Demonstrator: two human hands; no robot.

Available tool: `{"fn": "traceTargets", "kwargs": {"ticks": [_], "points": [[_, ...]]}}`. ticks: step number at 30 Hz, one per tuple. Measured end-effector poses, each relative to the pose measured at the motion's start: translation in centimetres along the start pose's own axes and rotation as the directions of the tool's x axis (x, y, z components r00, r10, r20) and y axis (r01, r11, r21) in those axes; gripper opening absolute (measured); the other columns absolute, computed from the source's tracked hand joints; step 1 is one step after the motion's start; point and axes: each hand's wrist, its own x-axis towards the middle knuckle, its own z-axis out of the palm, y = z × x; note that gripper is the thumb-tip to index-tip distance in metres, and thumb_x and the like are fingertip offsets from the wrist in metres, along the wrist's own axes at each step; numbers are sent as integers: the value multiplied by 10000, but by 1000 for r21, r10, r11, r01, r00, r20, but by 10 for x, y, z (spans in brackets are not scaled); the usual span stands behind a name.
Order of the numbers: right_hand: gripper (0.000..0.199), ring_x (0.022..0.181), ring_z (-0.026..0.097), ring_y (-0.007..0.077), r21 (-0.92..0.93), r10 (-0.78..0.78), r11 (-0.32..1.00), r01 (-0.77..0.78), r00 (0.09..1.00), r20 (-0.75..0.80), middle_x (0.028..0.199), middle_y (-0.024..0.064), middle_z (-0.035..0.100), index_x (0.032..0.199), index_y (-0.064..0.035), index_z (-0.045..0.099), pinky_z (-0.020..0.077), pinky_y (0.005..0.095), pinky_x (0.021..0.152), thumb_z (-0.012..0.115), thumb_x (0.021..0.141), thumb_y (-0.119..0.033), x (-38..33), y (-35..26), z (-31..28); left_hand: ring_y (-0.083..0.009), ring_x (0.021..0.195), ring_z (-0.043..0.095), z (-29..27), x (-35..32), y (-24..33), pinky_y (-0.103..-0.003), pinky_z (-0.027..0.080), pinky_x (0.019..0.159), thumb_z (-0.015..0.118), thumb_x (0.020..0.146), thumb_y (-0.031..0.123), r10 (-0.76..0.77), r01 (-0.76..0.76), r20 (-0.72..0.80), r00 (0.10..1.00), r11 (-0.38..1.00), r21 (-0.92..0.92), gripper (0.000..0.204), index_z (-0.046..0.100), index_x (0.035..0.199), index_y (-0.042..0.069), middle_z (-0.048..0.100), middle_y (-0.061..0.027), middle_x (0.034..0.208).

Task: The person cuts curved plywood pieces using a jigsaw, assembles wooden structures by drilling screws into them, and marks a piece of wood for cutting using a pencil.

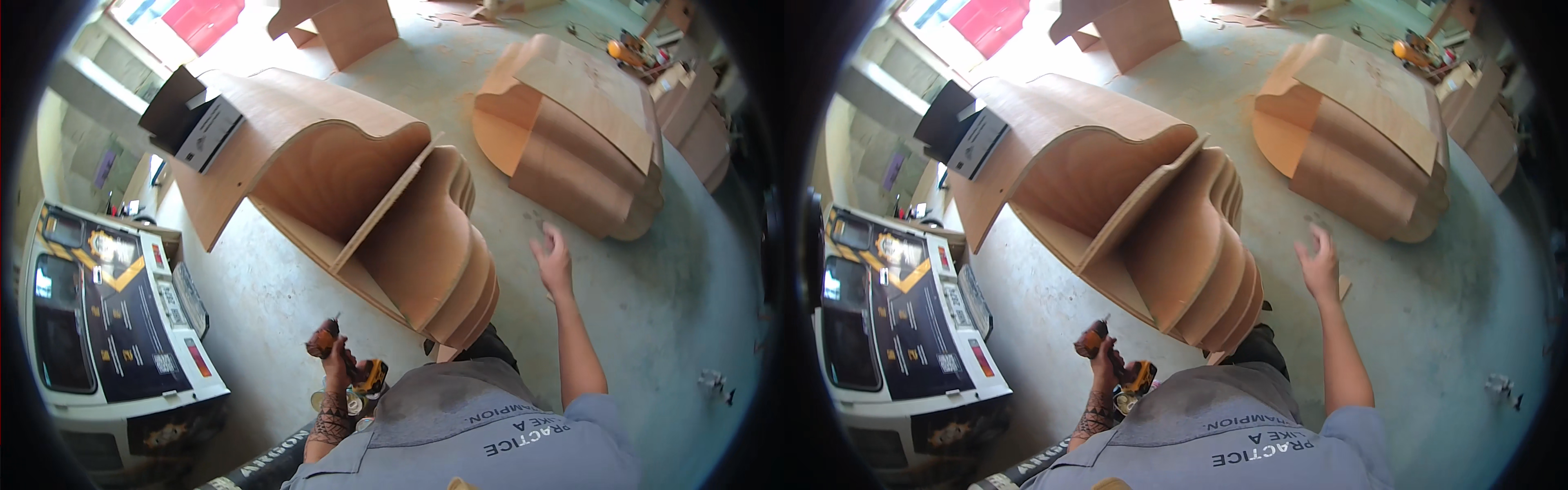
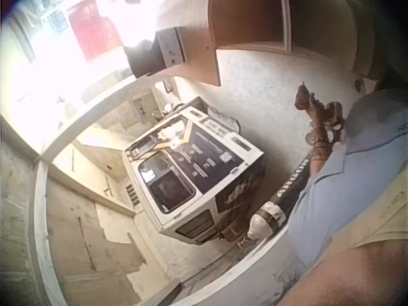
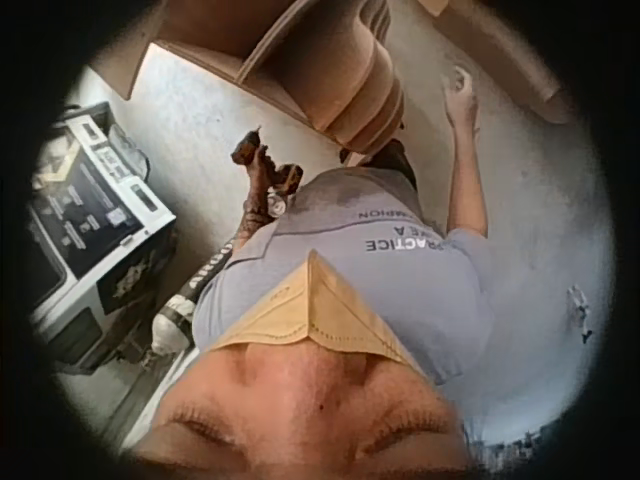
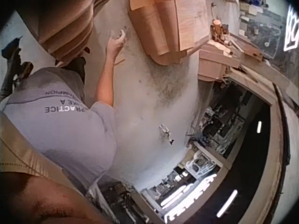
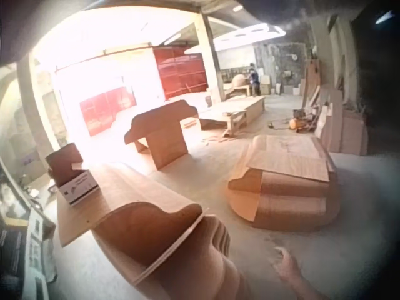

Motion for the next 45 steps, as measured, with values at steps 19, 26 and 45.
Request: {"fn": "traceTargets", "kwargs": {"ticks": [19, 26, 45], "points": [[426, 784, 709, 239, -513, 600, 785, -348, 635, 488, 918, 123, 750, 1204, -2, 730, 558, 402, 695, 663, 1023, -382, -235, 348, -86, -371, 1082, 741, -27, -101, -189, -452, 573, 934, 831, 782, 509, -348, -187, 218, 912, 122, 975, 572, 773, 1135, 63, 781, -194, 1107], [288, 917, 642, 165, -68, 133, 991, -116, 931, 341, 983, 77, 717, 1190, -8, 700, 536, 347, 865, 658, 1061, -263, -9, 257, -76, -200, 709, 714, 4, -149, -173, -413, 547, 609, 762, 901, 348, 214, -114, -53, 975, 696, 709, 350, 738, 1052, 32, 740, -119, 844], [509, 965, 678, 302, 176, -729, 683, 709, 649, 217, 849, 137, 739, 859, -7, 757, 469, 404, 907, 567, 1097, -415, -14, -347, 66, -119, 662, 656, 66, -60, 69, -285, 517, 606, 719, 953, 128, 437, -372, 290, 851, 893, -253, 99, 689, 940, 34, 671, -17, 746]]}}
